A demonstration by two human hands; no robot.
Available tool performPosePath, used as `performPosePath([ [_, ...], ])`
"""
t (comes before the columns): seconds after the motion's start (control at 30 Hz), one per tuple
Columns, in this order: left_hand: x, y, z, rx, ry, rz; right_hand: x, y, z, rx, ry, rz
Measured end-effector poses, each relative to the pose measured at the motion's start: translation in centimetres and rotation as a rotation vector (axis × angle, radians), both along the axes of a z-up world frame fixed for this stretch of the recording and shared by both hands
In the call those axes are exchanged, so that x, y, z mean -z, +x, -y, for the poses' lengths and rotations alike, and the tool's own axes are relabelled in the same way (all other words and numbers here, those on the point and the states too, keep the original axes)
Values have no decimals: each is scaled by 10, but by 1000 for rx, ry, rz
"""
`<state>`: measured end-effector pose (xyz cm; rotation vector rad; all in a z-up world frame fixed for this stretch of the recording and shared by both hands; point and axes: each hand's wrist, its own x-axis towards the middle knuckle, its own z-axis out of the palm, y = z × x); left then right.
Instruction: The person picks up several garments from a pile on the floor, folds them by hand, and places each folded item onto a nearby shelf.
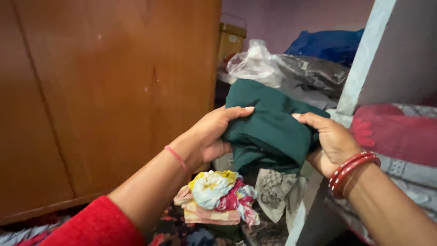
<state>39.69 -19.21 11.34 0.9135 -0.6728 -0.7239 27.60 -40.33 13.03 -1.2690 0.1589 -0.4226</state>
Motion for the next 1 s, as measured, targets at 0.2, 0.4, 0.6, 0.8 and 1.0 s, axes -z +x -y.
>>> performPosePath([
  [0.2, -66, -3, -5, 68, 52, -14, -51, -1, -2, 0, 50, -9],
  [0.4, -115, -32, 7, 149, 63, -48, -112, -50, -14, 124, 16, -81],
  [0.6, -135, -76, 45, 226, 92, -21, -139, -127, 7, 320, -103, -30],
  [0.8, -173, -125, 112, 380, 116, 11, -176, -206, 44, 459, -96, -64],
  [1.0, -200, -173, 180, 474, 166, 58, -193, -273, 78, 507, -98, -16],
])
